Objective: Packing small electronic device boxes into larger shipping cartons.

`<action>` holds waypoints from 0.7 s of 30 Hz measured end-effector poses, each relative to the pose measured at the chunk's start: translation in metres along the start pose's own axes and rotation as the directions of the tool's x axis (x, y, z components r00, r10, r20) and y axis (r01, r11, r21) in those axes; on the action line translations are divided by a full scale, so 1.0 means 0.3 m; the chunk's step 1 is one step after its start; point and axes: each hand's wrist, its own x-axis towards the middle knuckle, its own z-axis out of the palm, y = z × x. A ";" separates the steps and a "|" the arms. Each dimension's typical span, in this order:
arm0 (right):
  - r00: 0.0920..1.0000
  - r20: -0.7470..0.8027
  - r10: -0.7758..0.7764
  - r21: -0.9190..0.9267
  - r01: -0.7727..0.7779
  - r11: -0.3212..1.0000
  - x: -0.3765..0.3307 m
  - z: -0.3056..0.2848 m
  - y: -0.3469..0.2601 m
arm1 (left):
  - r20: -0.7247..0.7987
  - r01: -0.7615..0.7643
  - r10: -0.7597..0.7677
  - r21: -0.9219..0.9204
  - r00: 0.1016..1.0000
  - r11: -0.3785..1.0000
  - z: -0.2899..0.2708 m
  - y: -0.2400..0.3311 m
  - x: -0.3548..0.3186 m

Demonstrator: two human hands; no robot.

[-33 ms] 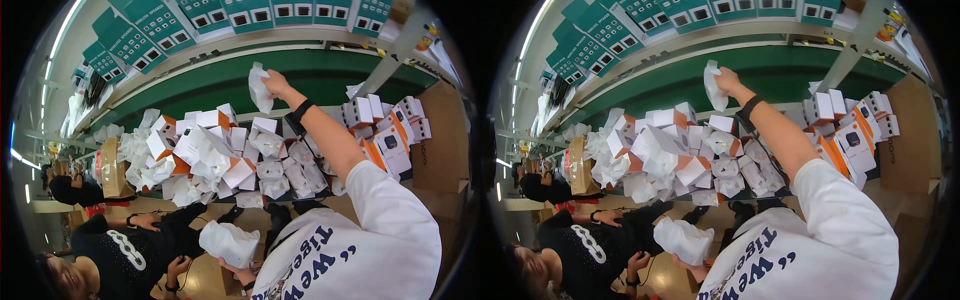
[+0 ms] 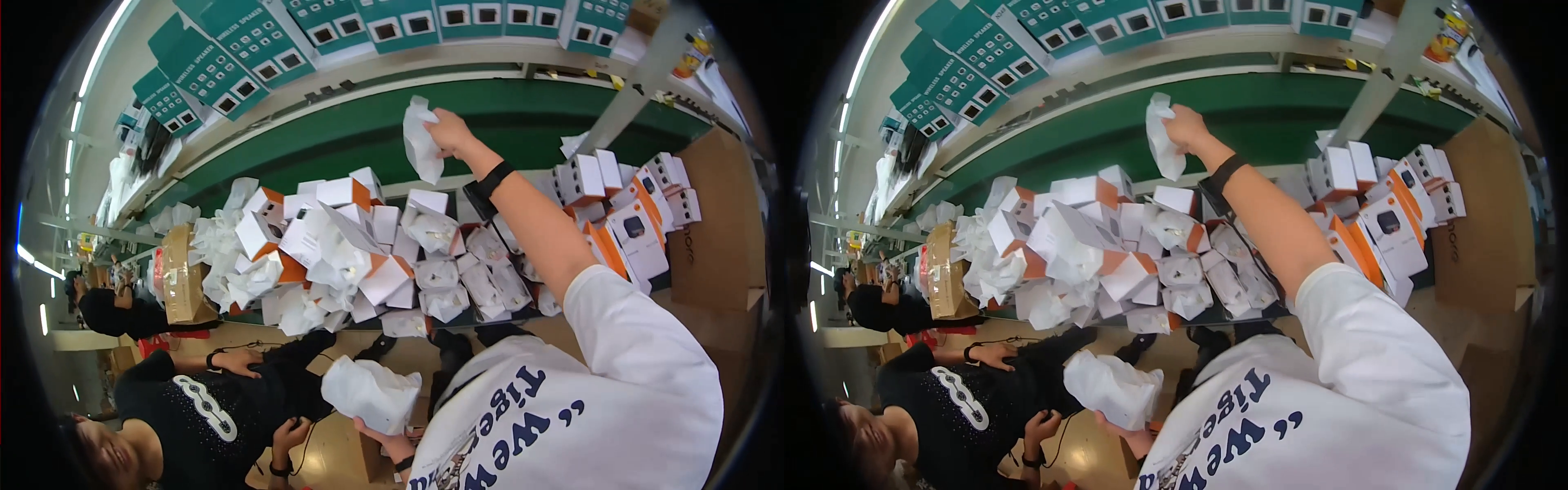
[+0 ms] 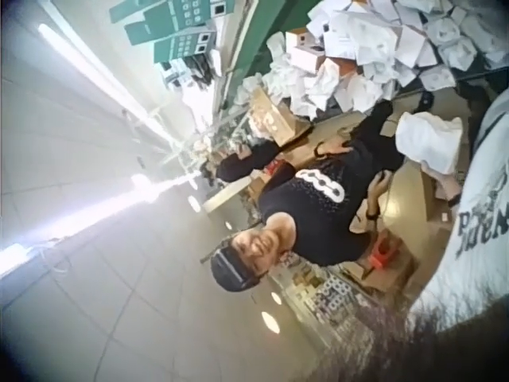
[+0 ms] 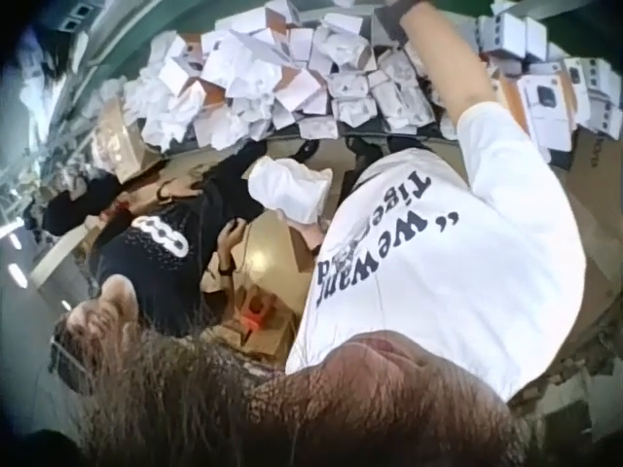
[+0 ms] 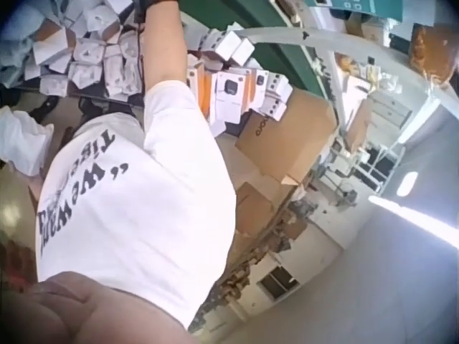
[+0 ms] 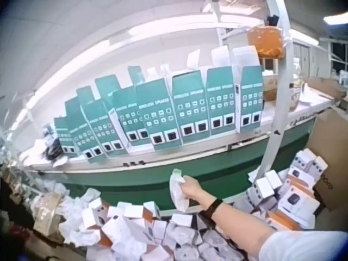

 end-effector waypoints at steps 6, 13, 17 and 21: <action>0.968 -0.095 -0.231 -0.048 0.227 0.973 -0.433 -0.181 -0.276 | 0.012 0.048 -0.047 -0.110 0.999 0.993 0.049 0.058 0.065; 0.880 -0.299 -0.369 0.022 0.393 0.919 -0.945 -0.341 -0.260 | -0.023 0.046 -0.048 -0.069 0.999 0.997 0.045 0.079 0.049; 0.876 -0.347 -0.335 -0.017 0.352 0.936 -1.141 -0.430 -0.278 | -0.086 0.155 -0.169 -0.149 0.982 0.977 0.007 0.098 -0.007; 0.904 -0.165 -0.394 0.199 0.422 0.884 -1.171 -0.421 -0.228 | -0.123 0.160 -0.186 -0.194 0.975 0.968 0.037 0.148 -0.054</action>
